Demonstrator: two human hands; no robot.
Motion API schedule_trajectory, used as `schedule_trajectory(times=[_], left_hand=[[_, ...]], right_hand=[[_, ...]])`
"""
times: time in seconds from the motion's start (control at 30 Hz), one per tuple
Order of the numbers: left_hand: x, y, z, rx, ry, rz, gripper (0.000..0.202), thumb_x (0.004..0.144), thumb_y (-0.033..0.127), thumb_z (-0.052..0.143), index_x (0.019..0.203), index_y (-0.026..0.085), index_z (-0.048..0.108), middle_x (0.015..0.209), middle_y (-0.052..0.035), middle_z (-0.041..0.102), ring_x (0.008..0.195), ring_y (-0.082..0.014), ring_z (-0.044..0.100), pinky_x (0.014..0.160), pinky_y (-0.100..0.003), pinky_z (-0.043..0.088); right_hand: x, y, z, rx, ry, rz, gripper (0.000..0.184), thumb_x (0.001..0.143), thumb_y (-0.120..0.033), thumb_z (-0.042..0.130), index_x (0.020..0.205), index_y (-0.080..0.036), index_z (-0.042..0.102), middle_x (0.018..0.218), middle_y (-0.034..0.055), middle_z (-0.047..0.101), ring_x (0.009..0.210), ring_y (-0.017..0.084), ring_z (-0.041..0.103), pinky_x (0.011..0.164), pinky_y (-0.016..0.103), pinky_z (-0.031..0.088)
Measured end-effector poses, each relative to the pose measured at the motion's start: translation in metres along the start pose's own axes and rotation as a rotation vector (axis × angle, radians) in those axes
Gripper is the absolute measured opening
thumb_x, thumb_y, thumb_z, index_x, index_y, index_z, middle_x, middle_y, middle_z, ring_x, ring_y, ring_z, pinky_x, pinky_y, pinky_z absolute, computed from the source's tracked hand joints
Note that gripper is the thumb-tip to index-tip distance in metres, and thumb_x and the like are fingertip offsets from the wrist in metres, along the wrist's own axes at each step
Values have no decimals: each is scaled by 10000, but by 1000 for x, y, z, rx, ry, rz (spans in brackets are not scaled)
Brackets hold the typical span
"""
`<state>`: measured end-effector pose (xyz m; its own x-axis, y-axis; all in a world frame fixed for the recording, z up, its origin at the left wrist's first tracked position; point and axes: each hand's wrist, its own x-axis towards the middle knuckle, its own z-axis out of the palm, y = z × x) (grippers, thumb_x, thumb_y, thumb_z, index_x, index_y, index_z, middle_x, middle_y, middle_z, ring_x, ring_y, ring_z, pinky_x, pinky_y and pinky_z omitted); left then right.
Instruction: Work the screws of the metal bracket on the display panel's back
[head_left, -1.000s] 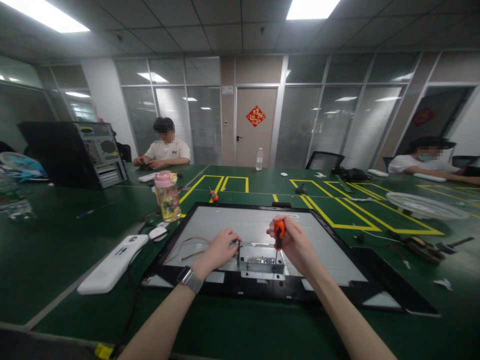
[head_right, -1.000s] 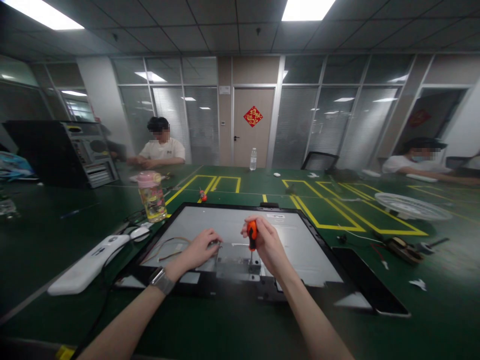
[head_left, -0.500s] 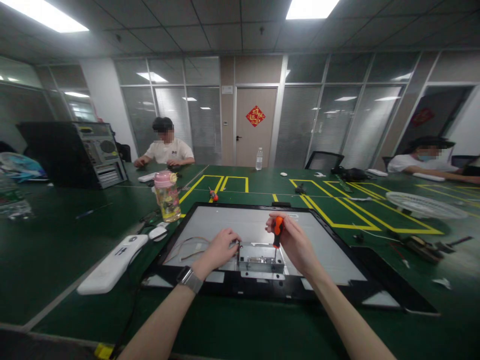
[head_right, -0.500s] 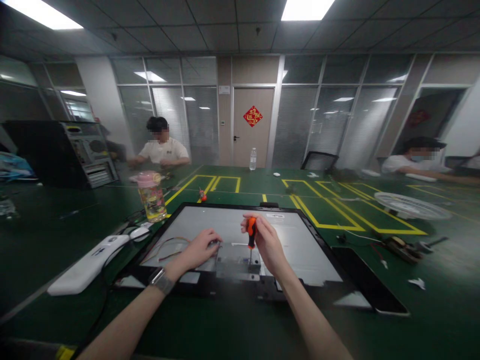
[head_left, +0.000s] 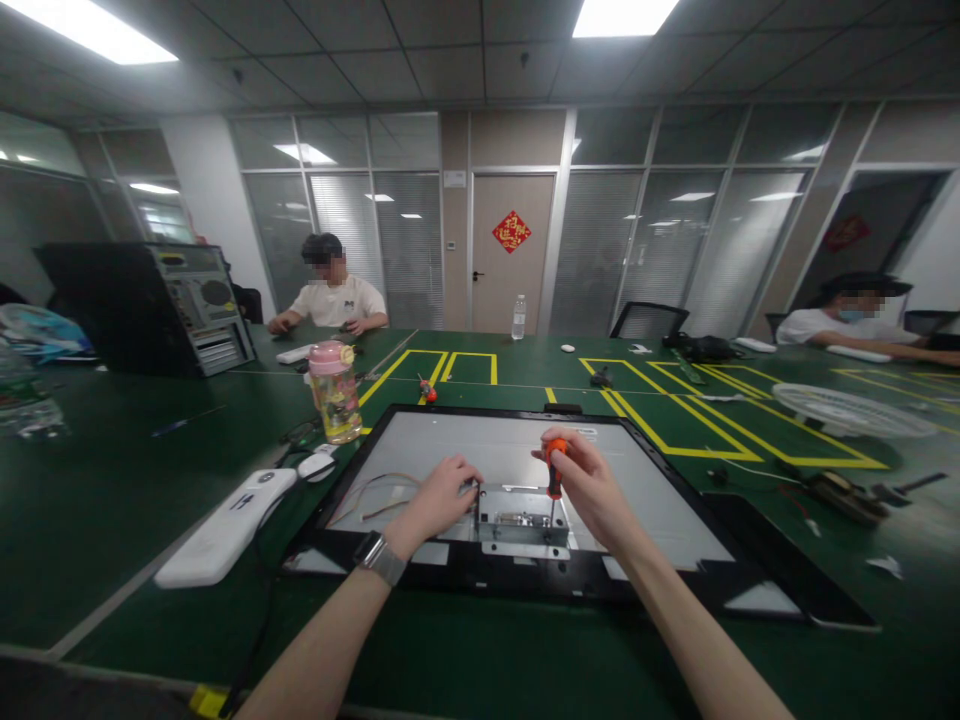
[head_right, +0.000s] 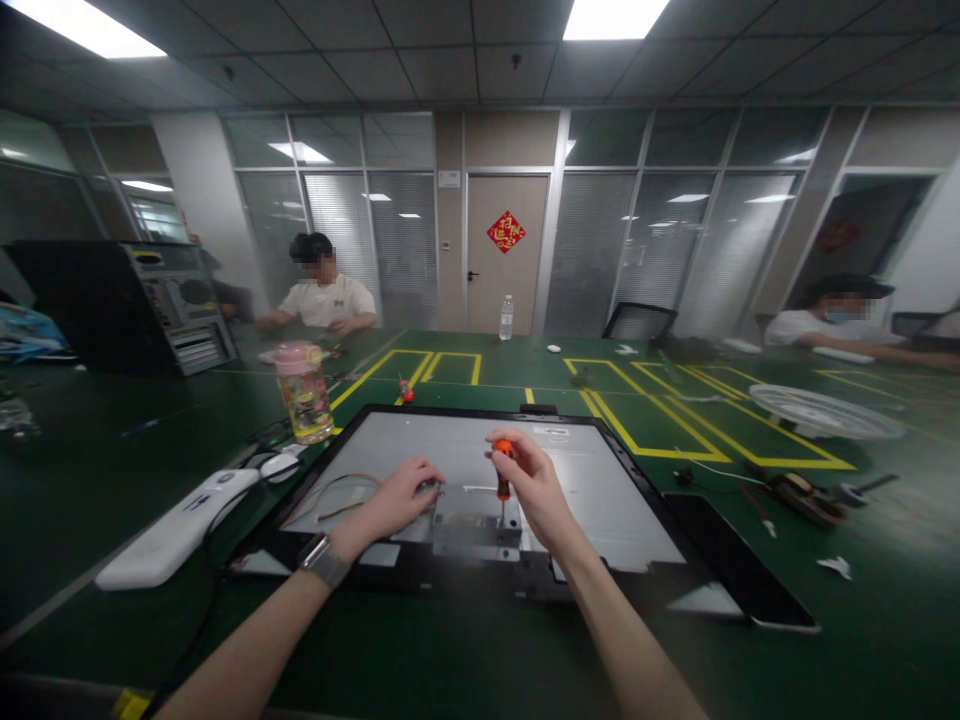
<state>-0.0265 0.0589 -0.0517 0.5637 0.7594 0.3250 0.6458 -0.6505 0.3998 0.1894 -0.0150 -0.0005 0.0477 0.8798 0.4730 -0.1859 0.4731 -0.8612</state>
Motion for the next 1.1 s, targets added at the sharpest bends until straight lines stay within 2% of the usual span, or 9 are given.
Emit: schedule_trajectory(times=[0.2, 0.3, 0.4, 0.5, 0.57, 0.7, 0.8, 0.93, 1.1], left_hand=[[0, 2, -1, 4, -4, -5, 198, 831, 164, 506, 954, 188, 659, 952, -58, 604, 952, -193, 534, 867, -301, 420], [0, 1, -1, 13, -1, -4, 200, 831, 168, 507, 957, 190, 661, 948, -58, 603, 950, -194, 534, 865, -300, 420], [0, -1, 1, 14, 5, 6, 196, 831, 175, 509, 955, 186, 662, 941, -59, 601, 944, -195, 536, 861, -302, 420], [0, -1, 2, 13, 7, 12, 196, 825, 164, 510, 949, 182, 660, 938, -59, 602, 942, -195, 537, 860, -301, 419], [0, 0, 0, 14, 6, 8, 200, 824, 160, 507, 951, 185, 659, 941, -59, 603, 940, -193, 537, 858, -299, 418], [0, 3, -2, 12, -1, 0, 201, 827, 167, 503, 949, 192, 659, 940, -56, 602, 940, -193, 533, 857, -301, 416], [0, 2, -1, 1, 1, 11, 192, 829, 175, 501, 941, 189, 657, 935, -54, 599, 940, -192, 529, 850, -299, 415], [0, 1, 0, -2, -3, 10, 193, 831, 181, 497, 944, 184, 654, 941, -57, 594, 944, -193, 528, 860, -303, 415], [0, -1, 1, 9, -1, 16, 196, 830, 179, 501, 953, 190, 653, 944, -55, 589, 945, -195, 526, 862, -309, 419]], right_hand=[[-1, -4, 0, -50, -47, 17, 329, 844, -416, 577, 1133, -261, 598, 865, 32, 642, 814, 179, 589, 766, 334, 470], [-1, -1, 0, -36, -66, -29, 241, 868, -406, 542, 1032, -254, 633, 898, 38, 633, 838, 179, 583, 758, 323, 472], [-2, 4, -2, -57, -65, -49, 172, 805, -363, 642, 947, -266, 652, 948, 24, 614, 859, 176, 577, 720, 295, 484], [-1, 4, -4, -76, -69, -11, 232, 808, -355, 639, 1025, -273, 632, 915, 30, 610, 807, 177, 574, 573, 258, 474], [-1, 1, -3, -96, -71, -25, 279, 865, -375, 555, 1115, -260, 597, 914, 47, 619, 807, 182, 577, 574, 267, 479], [-1, -8, -1, -302, -100, -141, 298, 921, -383, 443, 1140, -225, 568, 987, 74, 649, 832, 182, 589, 734, 326, 488], [-3, -7, -1, -559, -120, -213, 253, 914, -362, 453, 1075, -202, 564, 875, 50, 657, 665, 151, 564, 675, 310, 463], [-5, 3, -4, -759, -42, -286, 202, 891, -325, 488, 1028, -186, 542, 699, 5, 588, 582, 140, 517, 565, 274, 408], [-5, 10, -4, -586, 144, -290, 204, 885, -336, 515, 1046, -213, 496, 762, 3, 566, 605, 140, 552, 558, 273, 451]])
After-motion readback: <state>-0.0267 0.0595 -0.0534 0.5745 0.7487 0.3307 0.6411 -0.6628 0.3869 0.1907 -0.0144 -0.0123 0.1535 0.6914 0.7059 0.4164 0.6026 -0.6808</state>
